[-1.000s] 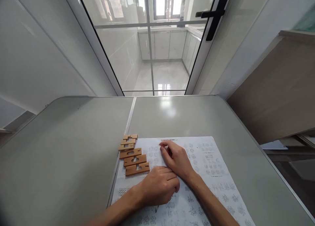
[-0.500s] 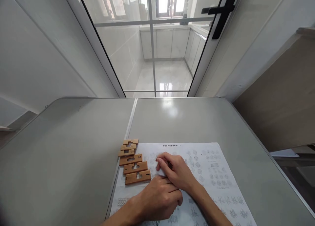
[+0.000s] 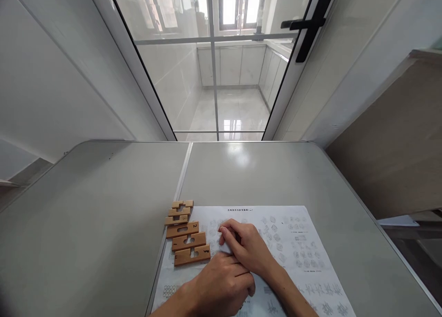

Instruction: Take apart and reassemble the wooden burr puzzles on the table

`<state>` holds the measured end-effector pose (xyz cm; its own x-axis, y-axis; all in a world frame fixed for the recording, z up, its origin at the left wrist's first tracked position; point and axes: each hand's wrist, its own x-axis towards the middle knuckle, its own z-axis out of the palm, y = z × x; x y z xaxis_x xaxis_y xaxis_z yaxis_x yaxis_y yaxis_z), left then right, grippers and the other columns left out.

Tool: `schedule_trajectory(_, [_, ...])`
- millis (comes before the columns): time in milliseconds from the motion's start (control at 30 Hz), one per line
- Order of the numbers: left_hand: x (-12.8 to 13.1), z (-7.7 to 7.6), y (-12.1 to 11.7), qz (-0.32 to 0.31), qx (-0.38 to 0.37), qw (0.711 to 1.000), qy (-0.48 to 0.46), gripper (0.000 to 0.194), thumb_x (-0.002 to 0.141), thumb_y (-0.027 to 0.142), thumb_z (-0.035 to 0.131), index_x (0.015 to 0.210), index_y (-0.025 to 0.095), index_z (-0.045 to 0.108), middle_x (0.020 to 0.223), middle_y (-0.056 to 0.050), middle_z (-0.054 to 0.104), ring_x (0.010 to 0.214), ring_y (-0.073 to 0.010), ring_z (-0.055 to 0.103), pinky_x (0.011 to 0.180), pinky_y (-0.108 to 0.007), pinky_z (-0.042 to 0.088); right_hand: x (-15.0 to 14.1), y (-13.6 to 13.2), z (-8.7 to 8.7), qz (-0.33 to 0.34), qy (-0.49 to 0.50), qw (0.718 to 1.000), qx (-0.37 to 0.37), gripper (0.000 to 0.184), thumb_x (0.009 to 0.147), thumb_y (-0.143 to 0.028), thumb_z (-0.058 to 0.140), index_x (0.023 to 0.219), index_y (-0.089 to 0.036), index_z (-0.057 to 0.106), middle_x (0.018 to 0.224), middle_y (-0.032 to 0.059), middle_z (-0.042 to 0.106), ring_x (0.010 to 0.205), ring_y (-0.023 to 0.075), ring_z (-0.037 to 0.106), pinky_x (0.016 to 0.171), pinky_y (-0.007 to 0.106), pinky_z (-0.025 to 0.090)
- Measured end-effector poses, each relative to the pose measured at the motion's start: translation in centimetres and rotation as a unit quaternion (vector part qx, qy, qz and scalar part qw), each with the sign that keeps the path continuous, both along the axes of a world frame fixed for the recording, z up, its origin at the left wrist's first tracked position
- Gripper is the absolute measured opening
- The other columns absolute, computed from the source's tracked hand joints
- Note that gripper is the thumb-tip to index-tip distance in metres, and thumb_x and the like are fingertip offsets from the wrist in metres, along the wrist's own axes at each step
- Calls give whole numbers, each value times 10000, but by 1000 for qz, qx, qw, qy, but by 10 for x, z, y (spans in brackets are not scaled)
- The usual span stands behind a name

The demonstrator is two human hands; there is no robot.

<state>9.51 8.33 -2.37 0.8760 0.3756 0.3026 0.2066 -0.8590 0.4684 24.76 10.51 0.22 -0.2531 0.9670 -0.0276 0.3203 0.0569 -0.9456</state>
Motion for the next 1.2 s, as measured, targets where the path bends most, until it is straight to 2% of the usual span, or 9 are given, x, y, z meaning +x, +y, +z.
schedule_trajectory(400, [1,0,1,7,5,1000,-21,183,783,43,616,809,194,715,712,11,765,650,-181,673,595,-319,447,0,0,6,4,-11,1000,9,355,1105,-445,481,892,-231,668,772,-1,743,594,152,573,629,281,457])
schedule_trajectory(600, [0,5,2,7,2,1000,4,174,807,48,620,837,191,715,732,0,757,677,-175,676,616,-291,466,0,0,5,6,-11,1000,13,355,1108,-453,470,909,-232,664,783,2,750,620,160,590,641,278,467])
schedule_trajectory(933, [0,0,1,7,0,1000,-17,189,777,47,592,816,188,711,704,-5,743,661,-173,665,607,-281,480,0,0,4,4,-13,1000,17,382,1107,-491,465,908,-231,661,776,9,742,603,163,575,622,283,463])
schedule_trajectory(1200, [1,1,1,9,-6,1000,4,202,789,36,596,828,180,732,733,-8,757,658,-169,672,624,-287,480,0,-1,2,3,-10,1000,20,339,1111,-436,484,922,-225,670,787,0,749,609,152,572,631,283,459])
